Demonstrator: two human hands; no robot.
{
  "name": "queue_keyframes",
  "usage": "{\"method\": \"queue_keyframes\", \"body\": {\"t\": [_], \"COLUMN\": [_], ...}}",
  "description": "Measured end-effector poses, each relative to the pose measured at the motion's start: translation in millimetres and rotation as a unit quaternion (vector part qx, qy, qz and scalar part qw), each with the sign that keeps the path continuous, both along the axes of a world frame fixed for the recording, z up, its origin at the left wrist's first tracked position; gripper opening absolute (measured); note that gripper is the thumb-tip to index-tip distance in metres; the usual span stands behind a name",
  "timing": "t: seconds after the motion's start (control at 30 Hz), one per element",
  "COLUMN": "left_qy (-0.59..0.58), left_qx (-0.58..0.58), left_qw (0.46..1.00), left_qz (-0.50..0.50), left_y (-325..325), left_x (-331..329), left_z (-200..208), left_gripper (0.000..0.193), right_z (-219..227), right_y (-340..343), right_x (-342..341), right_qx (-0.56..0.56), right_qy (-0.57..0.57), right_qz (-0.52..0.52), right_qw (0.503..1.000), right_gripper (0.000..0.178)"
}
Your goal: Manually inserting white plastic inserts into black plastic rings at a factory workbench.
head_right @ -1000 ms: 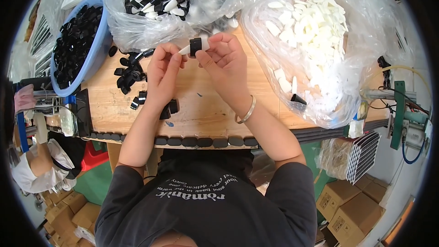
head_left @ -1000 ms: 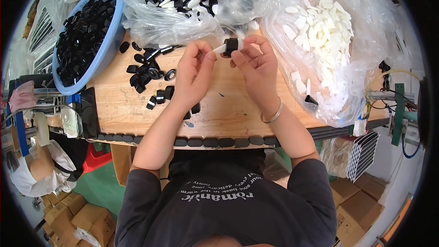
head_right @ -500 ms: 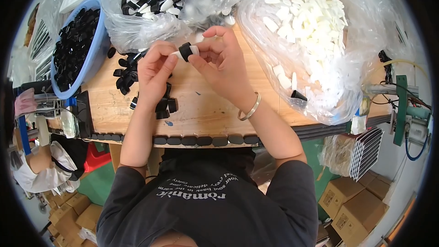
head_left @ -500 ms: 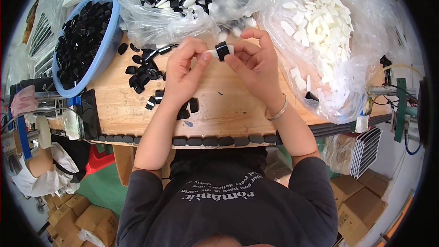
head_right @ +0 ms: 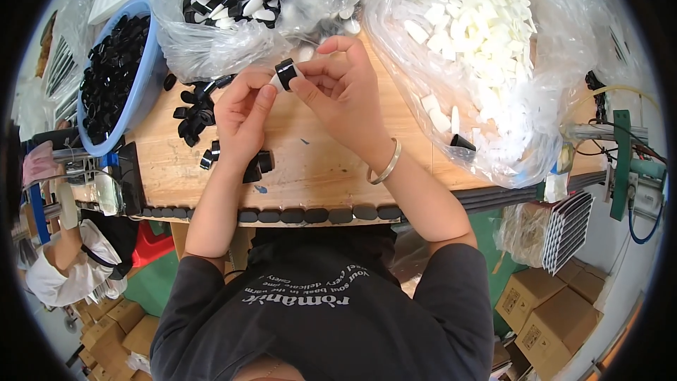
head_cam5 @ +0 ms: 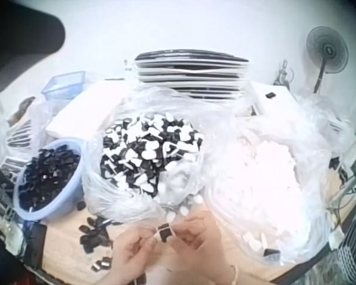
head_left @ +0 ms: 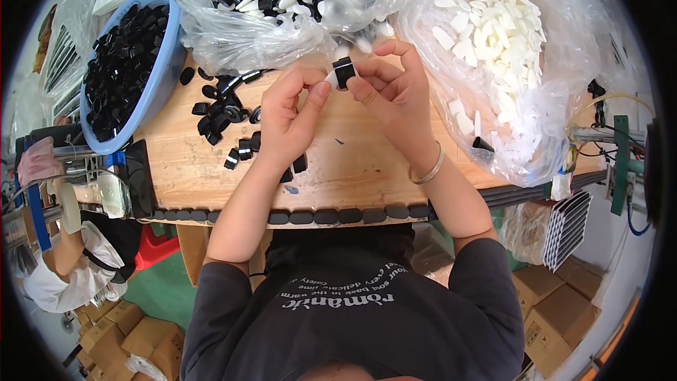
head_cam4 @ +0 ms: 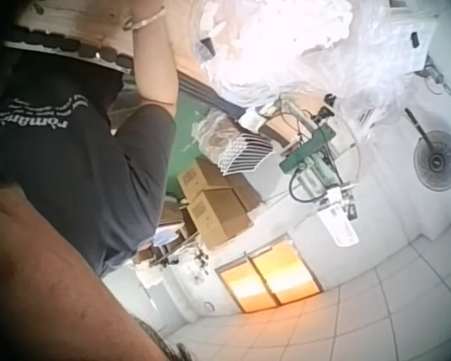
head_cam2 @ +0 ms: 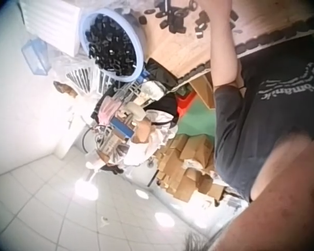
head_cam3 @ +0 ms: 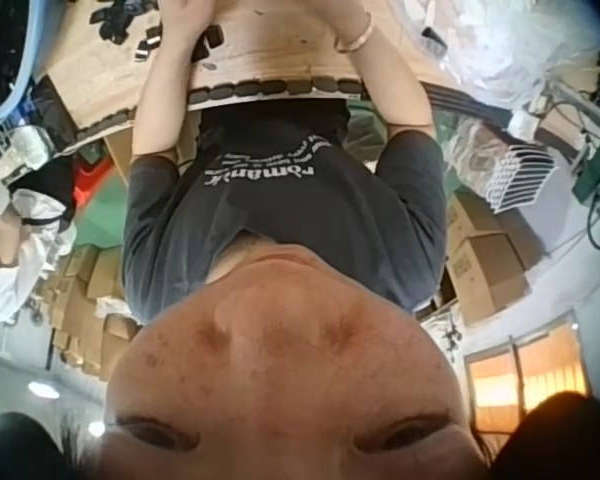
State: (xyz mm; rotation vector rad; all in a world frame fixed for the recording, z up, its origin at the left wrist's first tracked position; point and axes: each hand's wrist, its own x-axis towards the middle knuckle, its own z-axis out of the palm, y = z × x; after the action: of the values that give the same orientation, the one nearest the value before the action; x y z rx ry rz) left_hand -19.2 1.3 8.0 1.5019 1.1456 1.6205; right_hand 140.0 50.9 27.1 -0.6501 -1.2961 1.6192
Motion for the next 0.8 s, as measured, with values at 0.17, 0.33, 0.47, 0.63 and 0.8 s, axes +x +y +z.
{"method": "queue_keyframes", "body": {"t": [0.17,0.33,0.47,0.63,0.8], "left_qy": [-0.003,0.110,0.246,0.252,0.258], "left_qx": [-0.037,-0.001,0.048,0.031,0.102], "left_qw": [0.999,0.994,0.968,0.967,0.957], "left_qz": [-0.021,-0.024,-0.003,0.000,0.087], "left_y": [0.9,1.5,3.0,1.7,2.8], "left_x": [-2.1,-10.4,-14.5,-16.2,-2.3], "left_z": [-3.3,0.6,11.9,13.2,11.4], "left_gripper": [0.007,0.014,0.019,0.029,0.042], "right_z": [1.8,12.3,10.9,9.0,6.4], "right_y": [-1.4,-4.8,-2.7,0.9,-2.8], "right_x": [2.4,5.0,7.4,7.3,4.3], "right_qx": [0.196,0.307,0.356,0.397,0.391], "right_qy": [-0.136,-0.204,-0.230,-0.255,-0.239], "right_qz": [-0.043,-0.068,-0.076,-0.066,-0.109], "right_qw": [0.970,0.927,0.903,0.879,0.882], "right_gripper": [0.045,0.031,0.025,0.023,0.023]}}
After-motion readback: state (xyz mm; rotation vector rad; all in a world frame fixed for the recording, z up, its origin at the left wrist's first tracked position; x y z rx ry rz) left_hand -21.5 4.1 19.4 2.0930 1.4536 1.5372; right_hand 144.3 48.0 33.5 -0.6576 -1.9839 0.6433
